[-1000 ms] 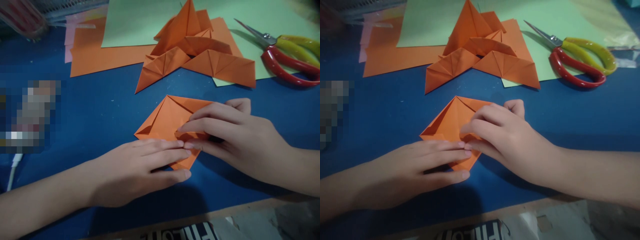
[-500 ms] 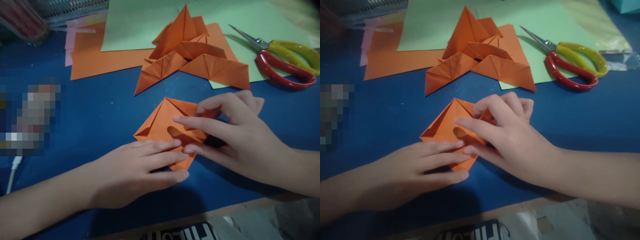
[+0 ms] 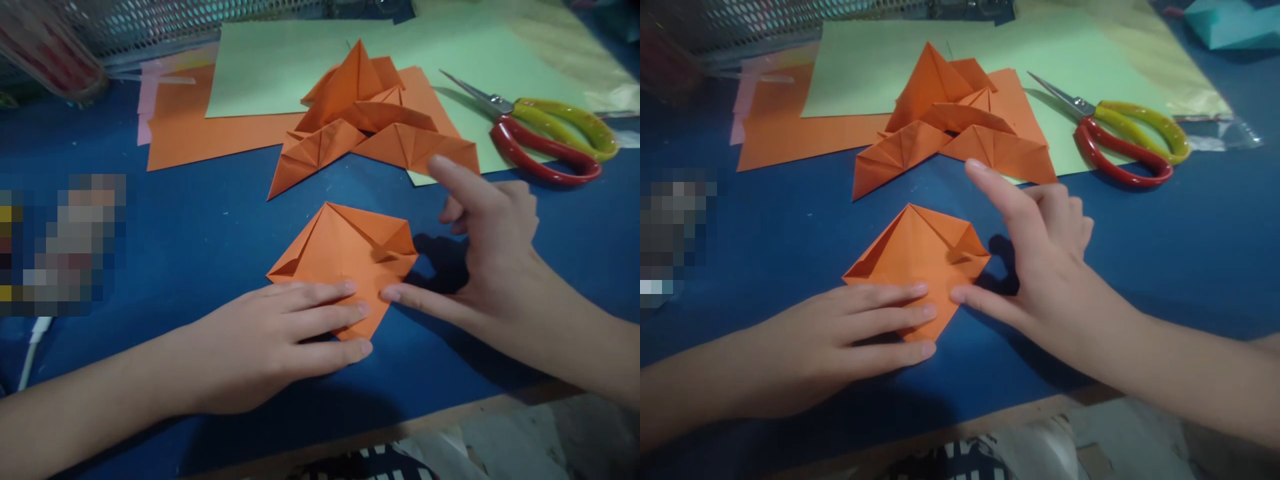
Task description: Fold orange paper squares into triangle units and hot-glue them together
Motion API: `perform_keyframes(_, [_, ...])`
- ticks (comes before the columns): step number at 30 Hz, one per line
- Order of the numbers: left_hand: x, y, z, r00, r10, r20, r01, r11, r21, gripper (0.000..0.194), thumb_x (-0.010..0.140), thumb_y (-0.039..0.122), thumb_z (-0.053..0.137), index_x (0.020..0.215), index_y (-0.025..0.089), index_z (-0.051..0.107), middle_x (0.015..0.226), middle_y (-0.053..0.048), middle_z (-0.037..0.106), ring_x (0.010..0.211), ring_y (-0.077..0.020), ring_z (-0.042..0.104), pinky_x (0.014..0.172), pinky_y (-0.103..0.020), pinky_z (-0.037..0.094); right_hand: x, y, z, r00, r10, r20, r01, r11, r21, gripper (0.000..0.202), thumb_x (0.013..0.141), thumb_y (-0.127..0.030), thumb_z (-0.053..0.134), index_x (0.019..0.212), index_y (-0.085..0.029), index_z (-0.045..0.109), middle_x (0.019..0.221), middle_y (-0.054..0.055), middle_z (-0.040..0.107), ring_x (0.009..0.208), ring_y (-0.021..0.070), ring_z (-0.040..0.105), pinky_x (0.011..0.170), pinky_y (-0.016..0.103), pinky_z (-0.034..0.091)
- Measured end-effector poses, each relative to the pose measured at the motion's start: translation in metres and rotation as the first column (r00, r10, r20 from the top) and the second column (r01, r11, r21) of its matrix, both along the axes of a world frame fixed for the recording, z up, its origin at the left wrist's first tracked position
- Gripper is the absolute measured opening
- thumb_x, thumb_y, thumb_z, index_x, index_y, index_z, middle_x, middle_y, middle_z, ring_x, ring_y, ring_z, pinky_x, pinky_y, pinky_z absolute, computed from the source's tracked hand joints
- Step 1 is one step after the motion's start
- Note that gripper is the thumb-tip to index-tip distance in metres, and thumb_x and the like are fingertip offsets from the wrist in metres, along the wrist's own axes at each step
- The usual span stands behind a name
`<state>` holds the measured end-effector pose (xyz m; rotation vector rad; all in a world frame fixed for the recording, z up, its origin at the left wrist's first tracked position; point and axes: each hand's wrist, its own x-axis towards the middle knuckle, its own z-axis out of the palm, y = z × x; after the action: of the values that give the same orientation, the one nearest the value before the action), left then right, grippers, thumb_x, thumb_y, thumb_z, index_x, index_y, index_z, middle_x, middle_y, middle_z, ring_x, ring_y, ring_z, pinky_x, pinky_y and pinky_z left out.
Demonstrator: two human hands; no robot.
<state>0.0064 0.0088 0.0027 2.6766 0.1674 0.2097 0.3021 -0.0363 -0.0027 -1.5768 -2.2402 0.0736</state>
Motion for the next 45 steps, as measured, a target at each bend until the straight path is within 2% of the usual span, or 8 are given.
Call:
perform_keyframes(9, [0.002, 0.0, 0.0, 0.999, 0.018, 0.038, -0.019, 0.999, 0.032, 0.05, 0.106, 0.003, 0.034, 0.143, 0.022, 0.061, 0.157, -0.006, 0.062, 0.157, -0.0226, 0.045, 0.12, -0.033, 0.042, 0.016, 0.01, -0.002, 0.991, -0.003, -0.137, -0.004, 0.999, -0.053, 0.073, 0.106, -0.044, 0.055, 0.166, -0.046, 0.014, 0.11, 0.009, 0.049, 0.1, 0.0341, 0.054, 0.089, 0.058, 0.05])
perform_keyframes(17, [0.005, -0.002, 0.006, 0.999, 0.027, 0.031, -0.029, 0.998, 0.062, 0.041, 0.111, 0.008, 0.036, 0.136, 0.02, 0.065, 0.153, -0.007, 0.066, 0.15, -0.0262, 0.054, 0.114, -0.035, 0.05, 0.017, 0.005, 0.007, 0.977, 0.197, -0.078, -0.19, 0.978, 0.088, 0.036, 0.103, -0.024, 0.065, 0.137, -0.031, 0.056, 0.103, 0.007, 0.06, 0.091, 0.0229, 0.064, 0.075, 0.037, 0.054])
perform_keyframes(22, [0.007, -0.004, 0.007, 0.983, 0.144, 0.112, -0.148, 0.988, 0.03, 0.026, 0.111, 0.009, 0.042, 0.126, 0.016, 0.062, 0.147, -0.017, 0.066, 0.136, -0.0241, 0.066, 0.111, -0.032, 0.054, 0.011, 0.002, 0.008, 0.926, 0.376, -0.025, -0.37, 0.92, 0.13, 0.024, 0.106, -0.033, 0.064, 0.129, -0.027, 0.06, 0.114, 0.007, 0.068, 0.102, 0.0222, 0.069, 0.084, 0.037, 0.054])
perform_keyframes(29, [0.007, -0.002, 0.002, 0.963, 0.202, 0.179, -0.203, 0.979, -0.013, 0.015, 0.109, 0.016, 0.055, 0.122, 0.012, 0.062, 0.128, -0.012, 0.071, 0.133, -0.0232, 0.063, 0.121, -0.032, 0.046, -0.005, 0.009, 0.004, 0.89, 0.449, 0.084, -0.455, 0.887, 0.082, 0.065, 0.109, -0.064, 0.039, 0.152, -0.016, 0.045, 0.114, 0.012, 0.073, 0.096, 0.0249, 0.063, 0.079, 0.04, 0.047])
perform_keyframes(33, [0.006, -0.001, 0.0, 0.957, 0.212, 0.198, -0.225, 0.973, 0.045, 0.013, 0.109, 0.022, 0.058, 0.114, 0.012, 0.065, 0.114, -0.01, 0.074, 0.11, -0.0221, 0.069, 0.11, -0.034, 0.051, -0.005, 0.01, 0.005, 0.887, 0.46, -0.038, -0.459, 0.887, 0.046, 0.058, 0.106, -0.061, 0.048, 0.146, -0.018, 0.054, 0.1, 0.006, 0.067, 0.084, 0.0212, 0.055, 0.075, 0.036, 0.047])
perform_keyframes(37, [0.006, -0.002, -0.002, 0.944, 0.25, 0.215, -0.284, 0.948, 0.144, 0.016, 0.112, 0.029, 0.056, 0.109, 0.016, 0.065, 0.105, -0.007, 0.073, 0.097, -0.0221, 0.068, 0.093, -0.036, 0.053, -0.004, 0.011, 0.006, 0.869, 0.471, -0.155, -0.47, 0.882, 0.044, 0.014, 0.11, -0.038, 0.055, 0.109, -0.03, 0.066, 0.097, 0.002, 0.059, 0.085, 0.0202, 0.052, 0.075, 0.034, 0.046])
perform_keyframes(39, [0.006, -0.004, -0.003, 0.935, 0.271, 0.229, -0.315, 0.93, 0.188, 0.018, 0.112, 0.03, 0.053, 0.105, 0.017, 0.064, 0.102, -0.006, 0.073, 0.093, -0.022, 0.067, 0.087, -0.037, 0.052, -0.002, 0.013, 0.006, 0.84, 0.504, -0.202, -0.507, 0.861, 0.039, 0.016, 0.111, -0.027, 0.052, 0.101, -0.03, 0.064, 0.104, 0.002, 0.06, 0.09, 0.019, 0.056, 0.077, 0.034, 0.047])
perform_keyframes(45, [0.007, -0.009, -0.005, 0.916, 0.279, 0.287, -0.356, 0.895, 0.267, 0.013, 0.109, 0.024, 0.06, 0.102, 0.016, 0.066, 0.102, -0.007, 0.076, 0.092, -0.0212, 0.069, 0.088, -0.036, 0.052, 0.008, 0.016, 0.004, 0.77, 0.588, -0.248, -0.612, 0.79, -0.03, 0.011, 0.113, -0.029, 0.05, 0.109, -0.029, 0.061, 0.106, 0.0, 0.071, 0.089, 0.0161, 0.066, 0.082, 0.036, 0.049])
